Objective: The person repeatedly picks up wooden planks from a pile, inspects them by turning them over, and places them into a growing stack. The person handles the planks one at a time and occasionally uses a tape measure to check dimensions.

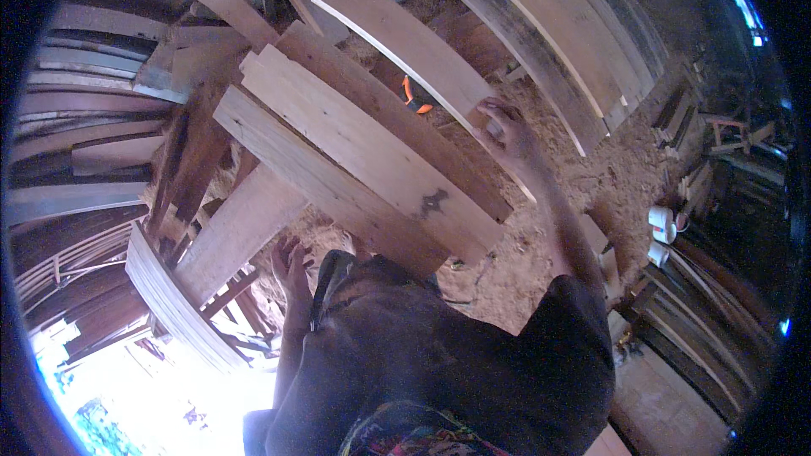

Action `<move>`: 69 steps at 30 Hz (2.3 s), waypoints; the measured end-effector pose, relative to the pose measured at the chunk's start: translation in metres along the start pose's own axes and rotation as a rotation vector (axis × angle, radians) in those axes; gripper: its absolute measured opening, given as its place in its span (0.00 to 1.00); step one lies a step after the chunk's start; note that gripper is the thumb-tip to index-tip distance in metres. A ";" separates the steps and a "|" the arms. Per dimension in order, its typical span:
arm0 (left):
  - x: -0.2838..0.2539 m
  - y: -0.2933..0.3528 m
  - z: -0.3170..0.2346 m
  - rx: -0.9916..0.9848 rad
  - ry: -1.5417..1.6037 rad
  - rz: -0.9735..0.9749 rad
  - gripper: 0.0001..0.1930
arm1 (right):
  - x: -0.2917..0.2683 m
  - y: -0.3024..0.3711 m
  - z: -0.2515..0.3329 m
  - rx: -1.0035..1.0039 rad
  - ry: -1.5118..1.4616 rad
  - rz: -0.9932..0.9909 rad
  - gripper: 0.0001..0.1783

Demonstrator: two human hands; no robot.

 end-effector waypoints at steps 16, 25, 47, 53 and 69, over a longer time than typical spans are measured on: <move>0.020 0.003 -0.012 0.005 -0.051 0.011 0.26 | -0.011 -0.017 -0.028 0.134 0.366 -0.097 0.58; 0.025 -0.007 0.004 -0.017 -0.078 0.066 0.28 | 0.015 -0.012 -0.040 0.212 0.414 -0.091 0.62; -0.009 -0.005 0.038 -0.026 0.110 0.005 0.27 | 0.095 0.004 0.193 0.016 0.077 0.045 0.53; -0.049 -0.005 0.057 -0.026 0.262 -0.045 0.26 | 0.087 0.010 0.182 0.213 -0.909 0.161 0.41; -0.118 -0.011 0.124 -0.049 0.369 -0.031 0.24 | 0.068 0.054 0.288 0.487 -2.076 0.464 0.52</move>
Point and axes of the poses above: each hand's wrist, its own y-axis away from the middle knuckle, its own x-axis out of the palm, z = x × y, the point moved 9 cm from there along -y, towards the middle knuckle, and after that the axes turned 3 degrees about -z, right-handed, at the moved point
